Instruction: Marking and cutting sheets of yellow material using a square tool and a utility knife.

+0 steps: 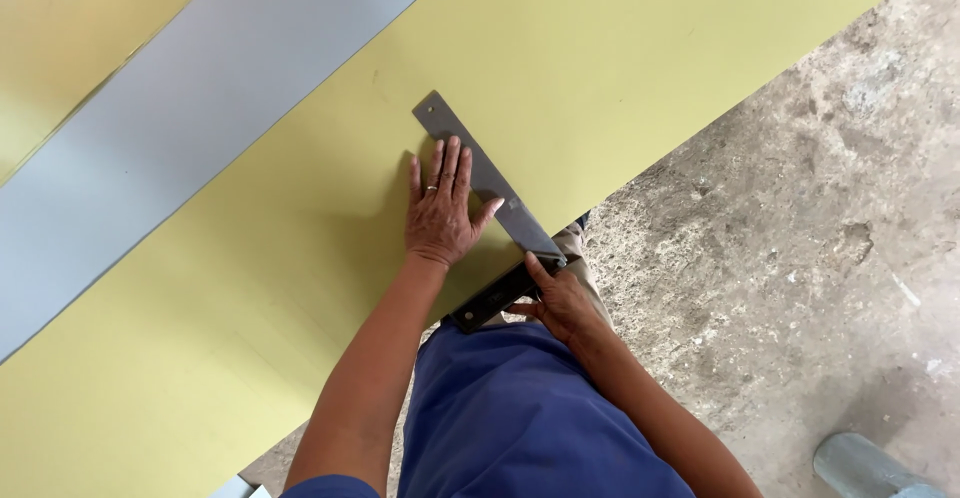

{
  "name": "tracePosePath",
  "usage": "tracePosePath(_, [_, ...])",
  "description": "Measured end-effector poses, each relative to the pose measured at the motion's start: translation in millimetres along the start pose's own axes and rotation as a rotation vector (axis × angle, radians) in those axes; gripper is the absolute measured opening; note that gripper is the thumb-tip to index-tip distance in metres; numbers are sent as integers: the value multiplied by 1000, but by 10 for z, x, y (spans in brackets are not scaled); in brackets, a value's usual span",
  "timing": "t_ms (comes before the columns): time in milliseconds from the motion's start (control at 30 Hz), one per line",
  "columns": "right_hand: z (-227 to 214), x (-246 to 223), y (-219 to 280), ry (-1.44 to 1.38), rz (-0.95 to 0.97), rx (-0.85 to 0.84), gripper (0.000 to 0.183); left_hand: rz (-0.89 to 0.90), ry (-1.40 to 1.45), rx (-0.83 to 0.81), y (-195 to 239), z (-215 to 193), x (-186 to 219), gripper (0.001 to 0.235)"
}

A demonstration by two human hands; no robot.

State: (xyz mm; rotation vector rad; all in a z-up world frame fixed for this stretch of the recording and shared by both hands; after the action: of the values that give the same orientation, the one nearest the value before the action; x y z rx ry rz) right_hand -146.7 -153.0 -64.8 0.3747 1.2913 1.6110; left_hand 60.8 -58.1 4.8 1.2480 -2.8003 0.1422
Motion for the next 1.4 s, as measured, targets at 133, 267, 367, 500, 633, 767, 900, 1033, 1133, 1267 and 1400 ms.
tracePosePath(133, [59,-40,42,6,3,12,57,0,32,21,5,-5,-4,91])
tracePosePath(267, [93,-66,75,15,-8,13,58,5,23,23,13,3,-9,92])
tracePosePath(367, [78,-60,59,35,-17,-1,59,5,23,21,17,-2,-16,92])
tracePosePath(500, [115,-102,110,58,-21,39,60,11,55,34,36,13,-13,91])
tracePosePath(633, [62,-194,245,101,4,142,55,14,1,22,17,26,16,94])
tracePosePath(767, [-525,-341,249,478,-64,269,58,6,80,-23,-39,-10,-9,111])
tracePosePath(900, [-900,-561,214,536,-192,226,49,9,48,-69,-33,-17,10,115])
tracePosePath(1033, [-258,-625,267,225,-95,172,48,18,35,-34,-77,-69,-57,114])
tracePosePath(1133, [-130,-394,150,295,-146,116,40,24,110,-94,-8,102,-51,109])
tracePosePath(1267, [-64,-258,197,239,-117,168,37,13,134,-30,-9,101,-85,101])
tracePosePath(1400, [-115,-233,160,280,-72,167,40,-23,173,2,-29,-10,-101,104])
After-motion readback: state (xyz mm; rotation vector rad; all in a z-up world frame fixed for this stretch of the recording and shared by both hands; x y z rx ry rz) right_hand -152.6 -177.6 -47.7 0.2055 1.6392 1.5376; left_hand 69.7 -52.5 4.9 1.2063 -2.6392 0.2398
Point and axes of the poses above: each hand's wrist, its own y-axis away from the middle knuckle, its own z-axis out of the palm, x = y × z, the point moved 8 cm from there along -y, towards the middle knuckle, and after that the axes turned 8 degrees about -y, right-handed, at the moved point
